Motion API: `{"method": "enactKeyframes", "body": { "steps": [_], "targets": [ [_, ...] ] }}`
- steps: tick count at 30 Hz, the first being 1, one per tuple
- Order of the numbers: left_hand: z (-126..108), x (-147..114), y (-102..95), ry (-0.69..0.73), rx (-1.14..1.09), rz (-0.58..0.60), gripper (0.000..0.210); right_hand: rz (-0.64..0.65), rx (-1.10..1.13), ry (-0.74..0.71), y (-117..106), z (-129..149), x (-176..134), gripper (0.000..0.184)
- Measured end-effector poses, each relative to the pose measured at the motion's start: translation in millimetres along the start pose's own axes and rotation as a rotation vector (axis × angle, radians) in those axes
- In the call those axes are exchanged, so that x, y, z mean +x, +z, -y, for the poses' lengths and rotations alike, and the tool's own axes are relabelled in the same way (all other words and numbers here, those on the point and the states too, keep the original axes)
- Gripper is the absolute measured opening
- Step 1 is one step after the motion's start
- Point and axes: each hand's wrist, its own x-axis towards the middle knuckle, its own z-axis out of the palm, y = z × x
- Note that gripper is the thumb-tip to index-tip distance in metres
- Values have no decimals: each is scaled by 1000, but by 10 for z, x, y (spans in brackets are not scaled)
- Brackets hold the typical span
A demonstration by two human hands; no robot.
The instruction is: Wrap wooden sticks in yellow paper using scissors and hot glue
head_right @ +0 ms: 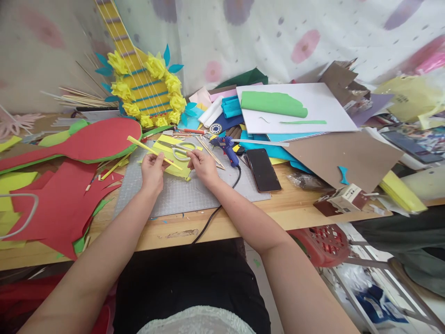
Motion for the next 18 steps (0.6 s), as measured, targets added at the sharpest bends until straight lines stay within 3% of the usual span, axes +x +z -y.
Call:
{"method": "enactKeyframes", "body": {
  "steps": [3,6,9,14,18],
  "targets": [
    [6,-13,5,-5,28,-11,32,59,-206,-53,-4,63,-27,41],
    [16,-18,11,18,28,-22,34,125,-408,-207,44,113,-70,33],
    [11,-27,22,15,19,-8,36,165,-510,-252,95,129,-88,25],
    [-33,-61,38,-100,-27,51,35,246,-379,-157,70,148,-74,28],
    [-55,-96,39,-189,52,198,30,305,-203,-101,47,137,-71,27]
  ]
}}
